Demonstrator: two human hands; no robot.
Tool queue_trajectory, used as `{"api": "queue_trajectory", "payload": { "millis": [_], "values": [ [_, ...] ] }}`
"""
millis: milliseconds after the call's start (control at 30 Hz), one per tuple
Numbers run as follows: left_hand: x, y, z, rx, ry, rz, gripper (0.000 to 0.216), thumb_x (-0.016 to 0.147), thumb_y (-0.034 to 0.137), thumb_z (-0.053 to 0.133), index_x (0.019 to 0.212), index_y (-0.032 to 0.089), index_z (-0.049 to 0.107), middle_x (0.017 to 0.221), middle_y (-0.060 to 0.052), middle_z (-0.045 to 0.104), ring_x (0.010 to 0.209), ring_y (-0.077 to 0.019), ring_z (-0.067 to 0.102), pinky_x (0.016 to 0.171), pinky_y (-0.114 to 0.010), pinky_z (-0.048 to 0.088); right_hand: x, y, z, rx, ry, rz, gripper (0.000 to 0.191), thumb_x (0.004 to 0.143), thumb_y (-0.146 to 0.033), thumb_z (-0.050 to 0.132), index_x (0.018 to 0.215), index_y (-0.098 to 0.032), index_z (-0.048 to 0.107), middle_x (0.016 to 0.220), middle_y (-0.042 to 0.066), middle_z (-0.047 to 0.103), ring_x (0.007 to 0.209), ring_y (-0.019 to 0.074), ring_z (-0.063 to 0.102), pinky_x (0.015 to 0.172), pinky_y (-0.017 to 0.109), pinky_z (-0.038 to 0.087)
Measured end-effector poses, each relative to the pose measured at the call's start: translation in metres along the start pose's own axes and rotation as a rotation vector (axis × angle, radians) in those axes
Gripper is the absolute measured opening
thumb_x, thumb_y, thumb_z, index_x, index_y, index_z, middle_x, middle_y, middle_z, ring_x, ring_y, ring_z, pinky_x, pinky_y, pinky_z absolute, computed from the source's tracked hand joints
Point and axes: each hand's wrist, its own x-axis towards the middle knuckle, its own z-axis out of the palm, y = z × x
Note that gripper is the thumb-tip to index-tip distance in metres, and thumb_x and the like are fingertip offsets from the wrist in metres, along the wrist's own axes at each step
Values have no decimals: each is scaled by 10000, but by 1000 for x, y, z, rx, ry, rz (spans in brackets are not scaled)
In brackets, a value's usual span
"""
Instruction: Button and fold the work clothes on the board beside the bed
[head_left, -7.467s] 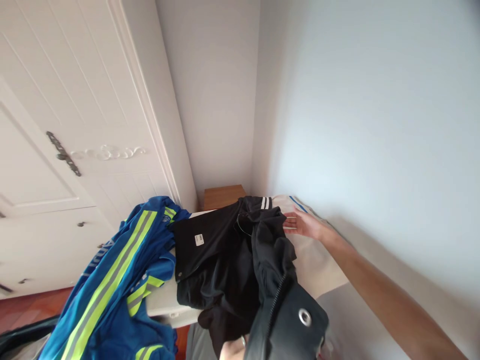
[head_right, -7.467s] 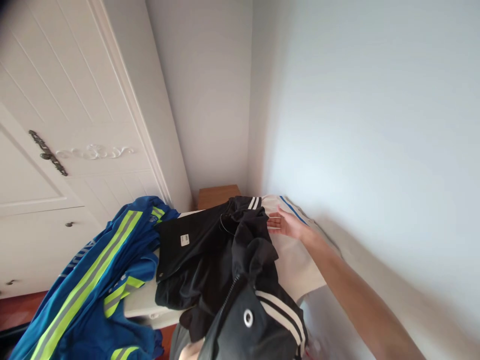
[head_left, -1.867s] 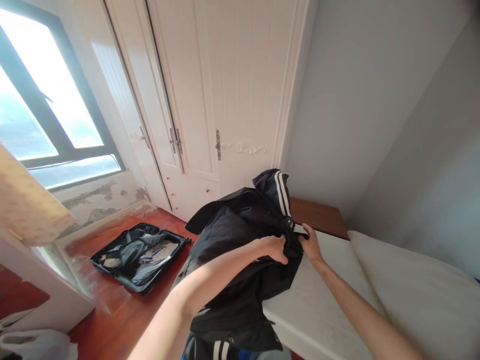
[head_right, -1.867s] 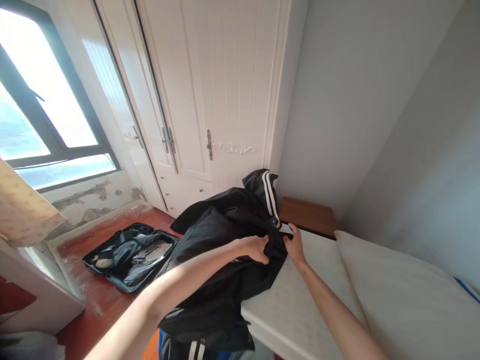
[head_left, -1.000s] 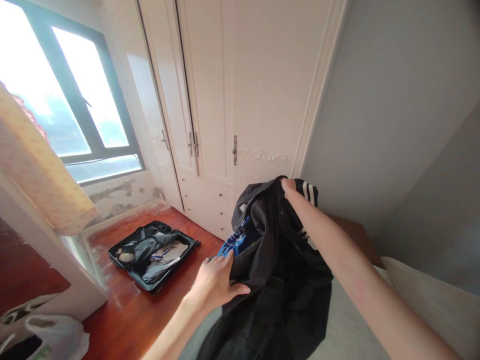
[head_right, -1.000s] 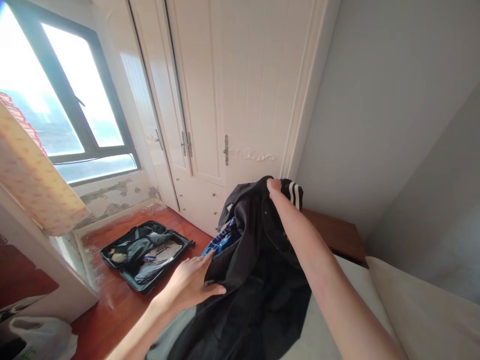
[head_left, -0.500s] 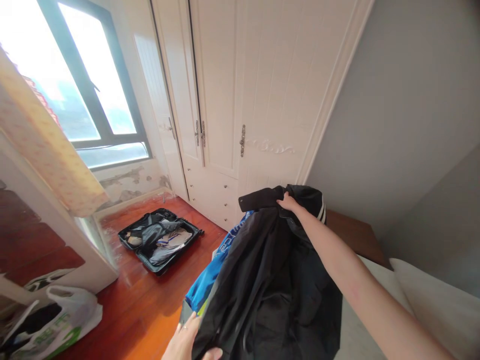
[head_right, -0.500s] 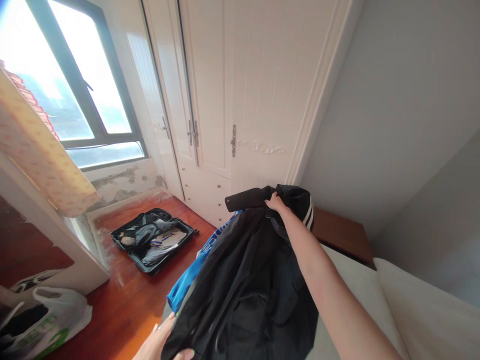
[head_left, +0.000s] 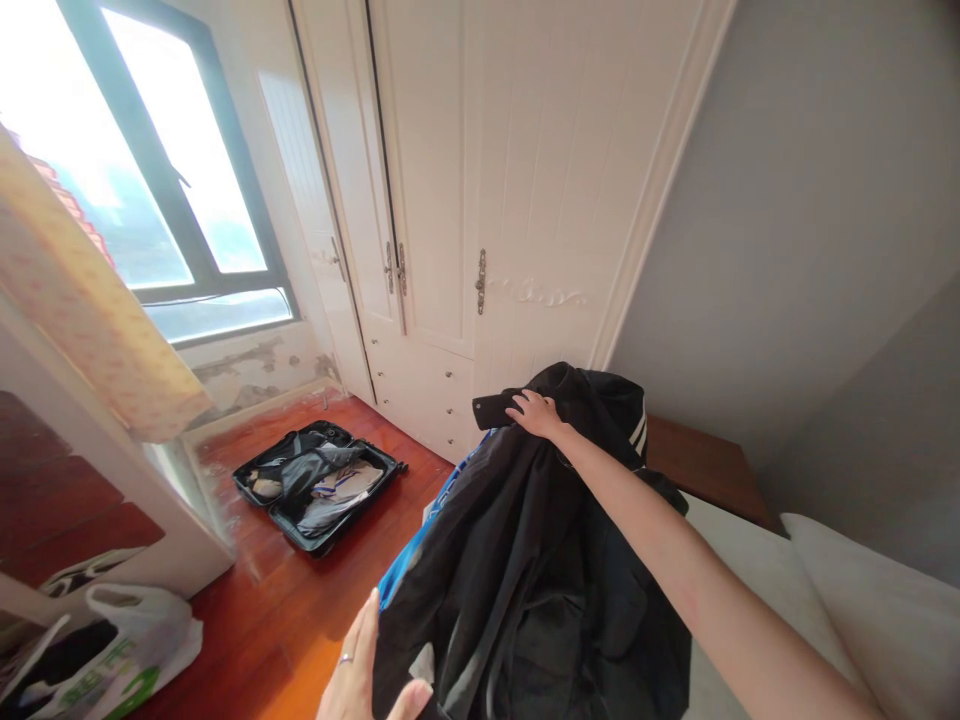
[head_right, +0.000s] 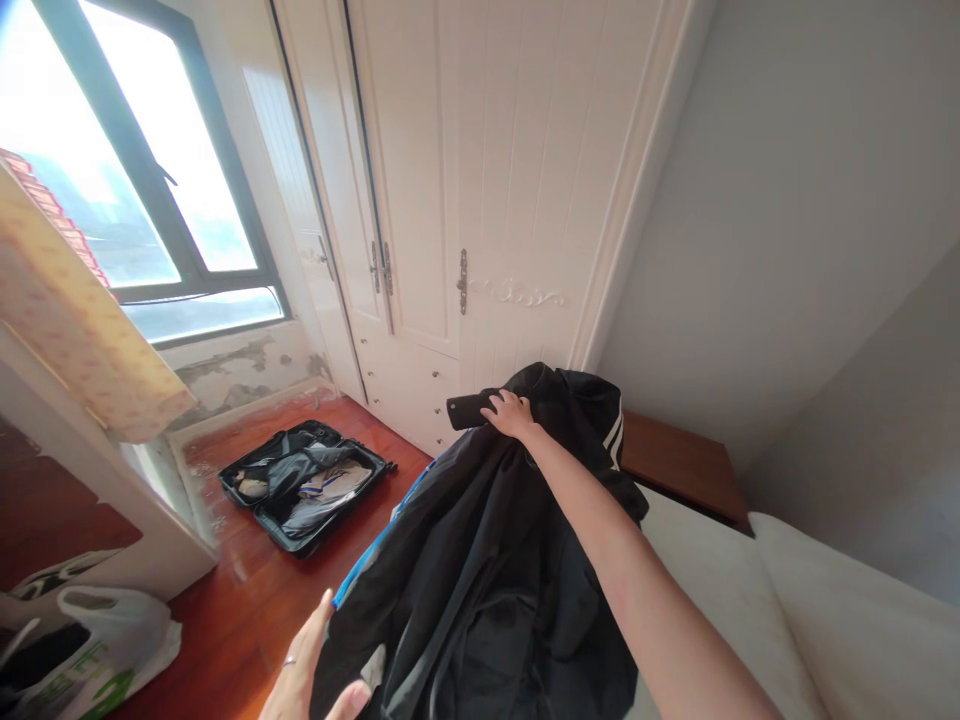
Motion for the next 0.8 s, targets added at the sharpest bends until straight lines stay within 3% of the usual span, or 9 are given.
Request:
{"api": "queue_trajectory", "payload": {
  "millis": [100, 200, 367, 467, 567, 667, 800],
  "values": [
    [12, 19, 9, 40, 23, 121, 1000, 759, 512, 620, 1550, 217, 84, 1573, -136, 260, 1458, -359, 166, 1149, -593, 230, 11, 2, 16, 11, -59, 120, 509, 940, -508, 408, 1299, -173, 544, 1365, 176, 490, 1266, 320, 427, 1039, 507, 284],
    [37, 48, 16, 67, 45, 171, 1011, 796, 556, 590, 1550, 208, 14, 1594, -151, 184, 1471, -359, 77, 1145, -631, 172, 23, 6, 21, 43, -106, 230, 547, 920, -524, 429, 1272, -130, 571, 1337, 212, 508, 1259, 343, 443, 1032, 532, 294],
    [97, 94, 17, 98, 149, 119, 1074, 754, 680, 573, 1534, 106, 109, 1578, -215, 194, 1465, -358, 141, 1130, -519, 283, 36, 17, 11, 189, -169, 291, 576, 867, -524, 534, 1269, -114, 589, 1335, 216, 534, 1220, 350, 503, 1015, 508, 364],
    [121, 113, 19, 175, -24, 66, 1079, 714, 725, 568, 1498, 61, 238, 1518, -242, 330, 1427, -396, 248, 1082, -507, 336, 40, 33, -8, 327, -175, 204, 580, 808, -423, 664, 1289, -109, 584, 1319, 186, 572, 1182, 292, 550, 998, 380, 426],
    [134, 123, 22, 231, -161, 47, 1062, 688, 785, 526, 1437, 49, 365, 1481, -258, 385, 1413, -418, 265, 1068, -523, 328, 38, 66, -39, 448, -113, 164, 620, 823, -362, 666, 1371, -118, 508, 1351, 165, 559, 1170, 251, 569, 978, 327, 453],
    [151, 132, 24, 229, -92, 87, 1020, 712, 836, 424, 1357, 47, 461, 1521, -247, 320, 1454, -419, 113, 1129, -546, 191, 17, 116, -72, 504, -11, 253, 591, 879, -347, 603, 1411, -142, 447, 1346, 149, 566, 1144, 218, 591, 981, 326, 454],
    [194, 155, 25, 112, -42, 147, 1076, 740, 836, 380, 1473, 58, 264, 1545, -238, 272, 1451, -417, 129, 1125, -532, 189, -50, 183, -84, 474, 111, 518, 652, 787, -441, 705, 1291, -58, 549, 1198, 267, 620, 1052, 321, 633, 896, 476, 491]
  ]
}}
